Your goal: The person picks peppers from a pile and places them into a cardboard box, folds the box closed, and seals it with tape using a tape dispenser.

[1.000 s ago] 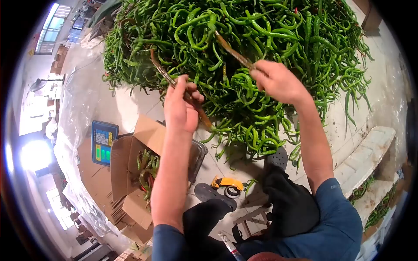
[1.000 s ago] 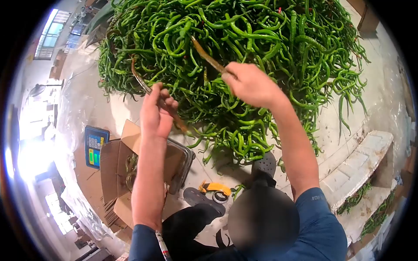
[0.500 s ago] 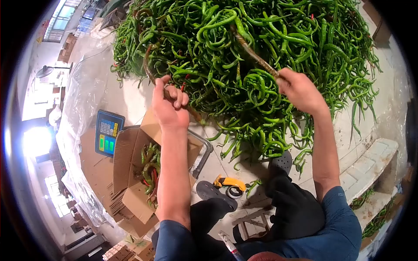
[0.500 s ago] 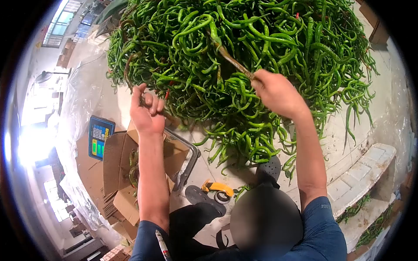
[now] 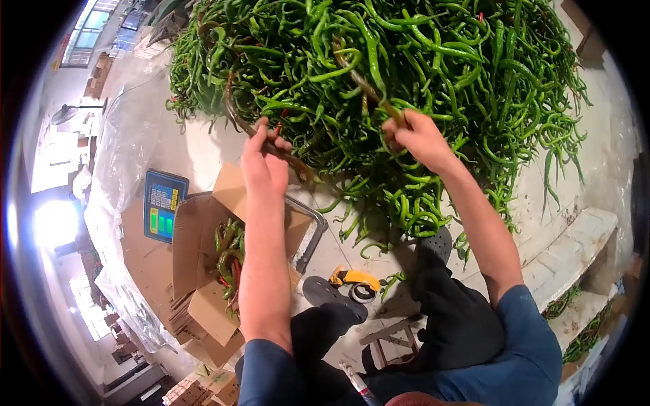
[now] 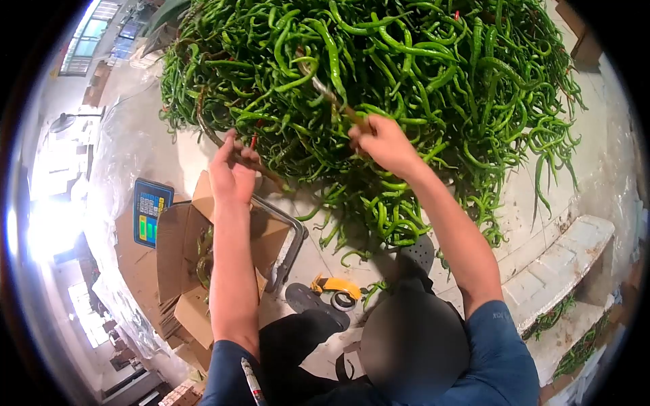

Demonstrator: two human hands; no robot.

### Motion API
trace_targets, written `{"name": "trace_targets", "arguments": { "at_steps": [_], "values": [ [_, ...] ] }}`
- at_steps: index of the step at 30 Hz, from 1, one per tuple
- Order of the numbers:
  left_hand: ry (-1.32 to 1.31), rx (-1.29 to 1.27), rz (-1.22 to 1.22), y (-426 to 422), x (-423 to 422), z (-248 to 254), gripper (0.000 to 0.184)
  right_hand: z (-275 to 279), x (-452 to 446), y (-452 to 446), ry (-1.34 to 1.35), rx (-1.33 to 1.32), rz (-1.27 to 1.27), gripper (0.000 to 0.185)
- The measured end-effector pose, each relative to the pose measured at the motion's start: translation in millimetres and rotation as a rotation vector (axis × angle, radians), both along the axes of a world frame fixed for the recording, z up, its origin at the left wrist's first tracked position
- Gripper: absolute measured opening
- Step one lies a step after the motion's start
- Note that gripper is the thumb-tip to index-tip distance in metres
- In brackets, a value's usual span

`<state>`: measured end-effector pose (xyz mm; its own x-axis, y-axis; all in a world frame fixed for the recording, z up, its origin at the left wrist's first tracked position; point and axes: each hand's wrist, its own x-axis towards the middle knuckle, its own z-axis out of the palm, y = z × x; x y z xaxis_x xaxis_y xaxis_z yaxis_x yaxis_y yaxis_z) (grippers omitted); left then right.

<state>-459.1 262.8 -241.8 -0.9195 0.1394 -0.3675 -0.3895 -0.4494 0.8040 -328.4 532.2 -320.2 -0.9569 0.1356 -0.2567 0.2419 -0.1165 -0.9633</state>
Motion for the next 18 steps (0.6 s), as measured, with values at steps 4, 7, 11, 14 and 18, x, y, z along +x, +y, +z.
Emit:
{"name": "trace_targets", "arguments": {
  "at_steps": [4,7,11,14,18],
  "values": [
    [0.062,-0.11,-0.014,2,-18,-1,0.03,10,-45,-28,-0.039,0.327,-0.269,0.027],
    [0.056,-0.011,-0.131,1,-21,7,0.029,-9,-71,-45,-0.008,0.651,-0.276,0.034],
    [-0.013,-0.083,-0.269,15,-10,5,0.03,-30,-89,-46,-0.024,0.716,-0.38,0.026],
    [-0.009,-0.047,-0.233,23,6,15,0.026,1,-57,-30,0.002,0.363,-0.306,0.019],
    [-0.011,0.007,-0.253,27,21,28,0.022,12,2,-22,0.009,0.443,-0.169,0.017]
  ]
}}
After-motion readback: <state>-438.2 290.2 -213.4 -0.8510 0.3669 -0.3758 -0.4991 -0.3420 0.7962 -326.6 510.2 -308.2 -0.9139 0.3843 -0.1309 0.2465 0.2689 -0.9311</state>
